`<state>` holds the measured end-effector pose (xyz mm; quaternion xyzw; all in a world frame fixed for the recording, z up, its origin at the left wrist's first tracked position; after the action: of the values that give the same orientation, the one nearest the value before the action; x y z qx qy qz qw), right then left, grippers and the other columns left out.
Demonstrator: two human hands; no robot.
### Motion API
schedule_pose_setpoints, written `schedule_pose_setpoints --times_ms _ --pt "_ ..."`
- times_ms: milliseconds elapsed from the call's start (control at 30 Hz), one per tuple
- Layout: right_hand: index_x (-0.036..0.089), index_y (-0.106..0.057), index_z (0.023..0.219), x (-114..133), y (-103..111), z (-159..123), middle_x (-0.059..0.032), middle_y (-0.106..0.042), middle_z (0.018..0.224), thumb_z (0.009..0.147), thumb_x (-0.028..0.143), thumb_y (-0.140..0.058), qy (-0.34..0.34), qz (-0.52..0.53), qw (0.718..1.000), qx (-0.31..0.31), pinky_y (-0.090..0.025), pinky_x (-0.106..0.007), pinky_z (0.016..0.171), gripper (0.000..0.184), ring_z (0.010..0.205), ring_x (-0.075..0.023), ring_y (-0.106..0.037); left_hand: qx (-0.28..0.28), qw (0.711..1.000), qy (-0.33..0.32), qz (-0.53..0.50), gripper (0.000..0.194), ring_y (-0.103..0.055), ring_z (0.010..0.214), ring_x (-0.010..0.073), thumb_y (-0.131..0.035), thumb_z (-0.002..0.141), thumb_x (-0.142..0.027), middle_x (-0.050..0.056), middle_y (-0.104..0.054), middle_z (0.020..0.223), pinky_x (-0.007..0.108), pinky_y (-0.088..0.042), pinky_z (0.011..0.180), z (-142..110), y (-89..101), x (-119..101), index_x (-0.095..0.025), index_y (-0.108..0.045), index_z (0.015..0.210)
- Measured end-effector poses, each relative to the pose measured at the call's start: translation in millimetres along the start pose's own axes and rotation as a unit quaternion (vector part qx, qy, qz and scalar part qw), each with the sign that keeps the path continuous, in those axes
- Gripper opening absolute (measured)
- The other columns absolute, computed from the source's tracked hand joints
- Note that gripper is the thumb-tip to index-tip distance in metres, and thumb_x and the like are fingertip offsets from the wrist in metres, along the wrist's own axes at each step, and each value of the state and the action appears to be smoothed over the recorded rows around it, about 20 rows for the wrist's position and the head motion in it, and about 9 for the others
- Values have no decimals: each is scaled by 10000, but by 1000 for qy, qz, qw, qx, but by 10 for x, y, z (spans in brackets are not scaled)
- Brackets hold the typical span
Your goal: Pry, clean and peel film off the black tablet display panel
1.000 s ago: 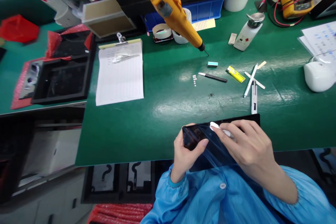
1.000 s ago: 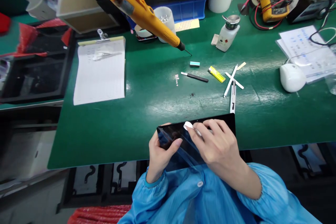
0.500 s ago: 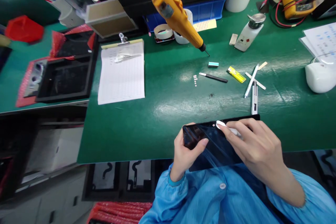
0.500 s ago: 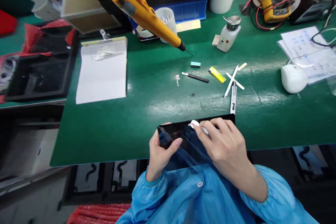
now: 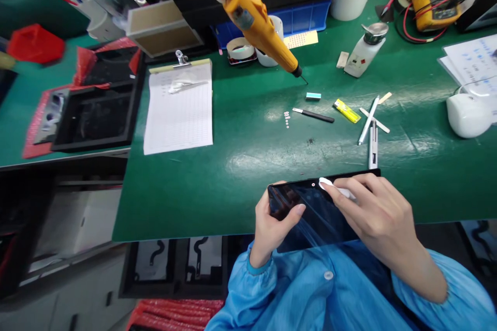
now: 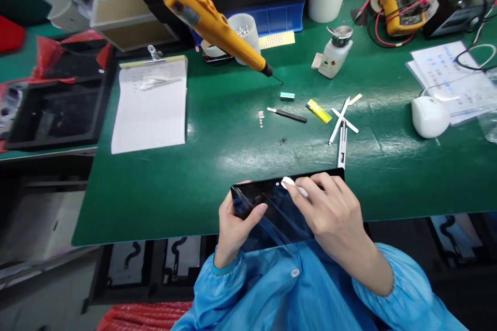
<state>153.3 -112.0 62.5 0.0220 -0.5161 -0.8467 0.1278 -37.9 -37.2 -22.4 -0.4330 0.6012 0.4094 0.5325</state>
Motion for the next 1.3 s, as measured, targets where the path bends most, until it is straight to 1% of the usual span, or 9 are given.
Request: schedule_pose_setpoints --times_ms 233,367,533,667,867,967,1067,1167,1300 --pt "106 -771 1259 102 -72 66 -68 -799 984 1203 84 -511 4 25 1000 -8 -451 -392 745 267 899 -229 -595 -6 1000 10 11 412 -779 799 191 -1001 796 -443 18 -834 885 268 -676 765 10 -1 -12 -179 -830 1062" --pt "112 -772 1271 43 -31 15 -70 -798 987 1162 66 -592 0 9 1000 -2 -433 -397 732 215 894 -230 -601 -7 1000 17 14 427 -773 794 198 -995 793 -464 21 -828 878 279 -670 760 12 -9 -9 -177 -823 1059" --pt "161 -766 1263 56 -48 26 -51 -811 998 1228 110 -476 -5 2 1000 -1 -445 -372 760 296 900 -215 -607 -4 1000 18 13 425 -753 766 190 -996 783 -467 13 -812 847 272 -657 737 20 -10 -14 -178 -823 1042" --pt "136 -763 1254 100 -72 52 -53 -813 997 1239 114 -441 1 10 1000 -10 -450 -374 760 323 898 -214 -600 -2 1000 15 14 434 -776 812 202 -989 795 -467 29 -832 897 285 -670 778 23 -7 -15 -174 -822 1069" --pt "129 -777 1278 16 -54 0 -74 -807 991 1201 107 -512 0 1 1000 -2 -448 -395 714 277 892 -228 -602 -2 1000 14 17 430 -738 752 186 -988 803 -494 11 -796 833 273 -652 728 20 -19 -11 -175 -808 1028" --pt "115 -776 1258 28 -87 18 -69 -802 982 1224 121 -470 11 20 1000 -9 -456 -380 730 308 892 -218 -596 -2 1000 13 18 432 -748 774 193 -984 802 -500 18 -804 852 282 -659 747 24 -22 -16 -177 -808 1030" --pt "143 -790 1260 13 -92 21 -55 -800 976 1210 105 -486 17 23 1000 -3 -471 -371 735 310 891 -214 -591 -3 1000 15 20 447 -768 815 209 -983 797 -506 29 -820 889 298 -669 779 27 -21 -16 -179 -814 1051" --pt "158 -795 1287 -45 -52 -5 -60 -802 993 1170 80 -540 14 16 1000 7 -478 -381 729 292 904 -227 -595 -6 1000 16 21 438 -759 797 204 -987 789 -491 23 -814 869 291 -663 765 25 -16 -13 -179 -816 1045" --pt "142 -794 1259 -24 -44 7 -65 -799 983 1189 88 -514 13 3 1000 7 -474 -376 742 293 905 -223 -592 -6 1000 17 20 413 -752 771 190 -991 785 -455 14 -812 853 273 -656 745 17 -12 -19 -178 -821 1041"
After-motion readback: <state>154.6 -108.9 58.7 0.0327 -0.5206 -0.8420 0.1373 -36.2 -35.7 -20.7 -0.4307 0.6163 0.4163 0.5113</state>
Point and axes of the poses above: each hand's wrist, its own z-axis towards the middle knuckle, its own y-axis out of the back of the hand, x = y × z, the point moved 4 cm from there along z, towards the middle knuckle
